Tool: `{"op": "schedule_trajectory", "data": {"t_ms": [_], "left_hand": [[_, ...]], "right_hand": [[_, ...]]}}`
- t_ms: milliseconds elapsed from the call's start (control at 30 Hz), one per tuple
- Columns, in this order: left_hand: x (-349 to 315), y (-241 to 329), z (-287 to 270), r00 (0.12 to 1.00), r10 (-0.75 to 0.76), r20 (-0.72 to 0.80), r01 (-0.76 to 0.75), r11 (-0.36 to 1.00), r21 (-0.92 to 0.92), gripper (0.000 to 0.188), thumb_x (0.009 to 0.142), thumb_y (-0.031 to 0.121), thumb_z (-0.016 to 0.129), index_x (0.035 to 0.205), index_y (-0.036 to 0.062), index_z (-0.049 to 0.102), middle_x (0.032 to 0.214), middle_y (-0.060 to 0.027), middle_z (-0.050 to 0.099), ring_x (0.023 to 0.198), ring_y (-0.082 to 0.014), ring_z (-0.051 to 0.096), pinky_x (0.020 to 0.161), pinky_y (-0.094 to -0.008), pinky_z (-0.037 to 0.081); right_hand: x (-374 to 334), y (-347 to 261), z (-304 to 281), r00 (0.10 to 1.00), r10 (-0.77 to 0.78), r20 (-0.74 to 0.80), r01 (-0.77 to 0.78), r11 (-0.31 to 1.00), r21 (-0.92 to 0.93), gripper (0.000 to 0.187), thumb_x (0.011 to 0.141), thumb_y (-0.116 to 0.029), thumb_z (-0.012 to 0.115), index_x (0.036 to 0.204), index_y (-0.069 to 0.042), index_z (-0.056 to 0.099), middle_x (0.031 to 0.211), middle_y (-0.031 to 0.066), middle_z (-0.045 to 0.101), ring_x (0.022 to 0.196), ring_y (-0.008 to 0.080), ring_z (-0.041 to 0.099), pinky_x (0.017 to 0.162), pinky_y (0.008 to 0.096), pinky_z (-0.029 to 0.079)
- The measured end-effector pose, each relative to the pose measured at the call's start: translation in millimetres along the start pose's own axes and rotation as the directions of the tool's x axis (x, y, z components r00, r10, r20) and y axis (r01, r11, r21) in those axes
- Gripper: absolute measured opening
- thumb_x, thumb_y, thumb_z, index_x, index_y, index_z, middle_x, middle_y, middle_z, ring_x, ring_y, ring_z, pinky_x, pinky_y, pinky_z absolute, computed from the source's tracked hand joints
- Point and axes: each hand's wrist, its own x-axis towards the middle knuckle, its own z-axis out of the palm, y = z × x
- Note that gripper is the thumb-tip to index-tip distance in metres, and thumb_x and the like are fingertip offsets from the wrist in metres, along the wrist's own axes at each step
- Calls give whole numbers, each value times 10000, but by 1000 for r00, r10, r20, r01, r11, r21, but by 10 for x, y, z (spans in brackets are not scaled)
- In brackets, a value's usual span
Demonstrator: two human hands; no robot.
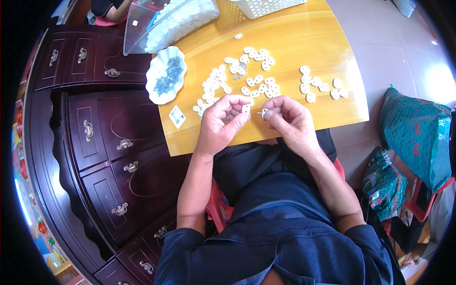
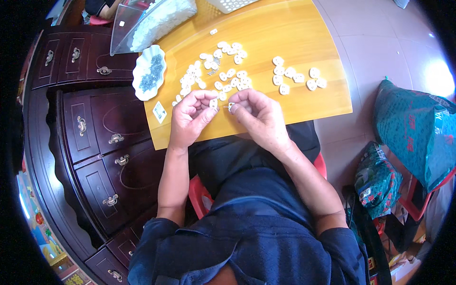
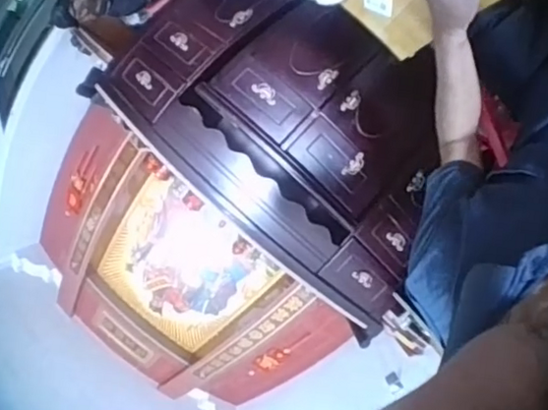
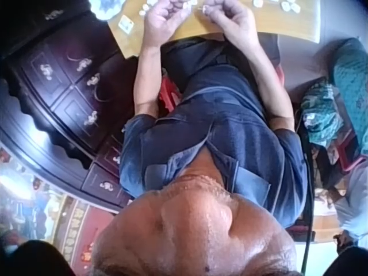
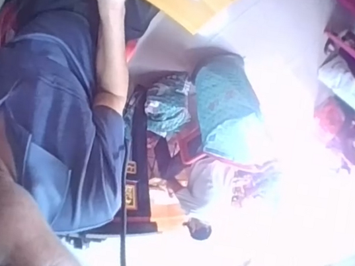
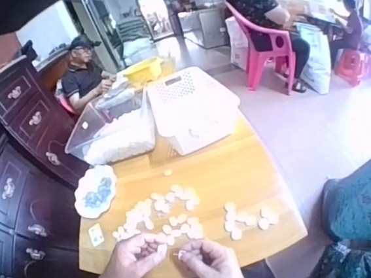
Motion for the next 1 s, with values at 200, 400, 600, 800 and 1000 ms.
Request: {"op": "schedule_trajectory", "data": {"t_ms": [200, 400, 600, 800, 1000], "left_hand": [[-54, -5, 43, 1000, 7, 11, -7, 1000, -23, 288, 945, 5, 719, 1216, -35, 629, 994, -29, 694, 871, -54, 639, 806, -203, 519], [-58, 12, 57, 999, 25, 25, -25, 1000, 13, 289, 941, -11, 714, 1216, -31, 628, 996, -32, 699, 882, -61, 650, 817, -209, 526], [-60, 26, 61, 998, 46, 44, -48, 997, 59, 287, 941, -10, 715, 1215, -27, 632, 992, -29, 700, 880, -65, 653, 818, -215, 529], [-48, 28, 81, 998, 69, 5, -69, 995, 70, 249, 906, -6, 726, 1151, 13, 682, 923, -29, 739, 828, -79, 687, 753, -236, 541], [-59, 4, 50, 997, 68, 27, -71, 993, 93, 257, 917, -9, 731, 1171, -2, 687, 962, -25, 727, 852, -75, 673, 787, -231, 541]], "right_hand": [[-10, 0, 8, 1000, 1, 1, -1, 1000, 17, 138, 988, -59, 682, 1111, 5, 679, 890, -39, 653, 776, 15, 577, 720, 182, 496], [-10, 7, 12, 1000, 0, 3, 0, 1000, 13, 138, 986, -53, 677, 1110, 9, 673, 887, -35, 653, 777, 19, 581, 721, 186, 500], [-12, 28, 7, 1000, -16, 14, 16, 1000, 14, 141, 985, -49, 674, 1111, 13, 671, 886, -28, 654, 773, 28, 587, 720, 192, 504], [-8, 48, 3, 999, -24, 21, 23, 1000, 7, 142, 985, -51, 674, 1114, 10, 671, 891, -24, 656, 775, 31, 592, 722, 195, 508], [-1, 77, 6, 999, -28, 18, 28, 1000, -5, 140, 985, -53, 676, 1111, 8, 673, 882, -25, 660, 775, 28, 595, 722, 195, 511]]}}
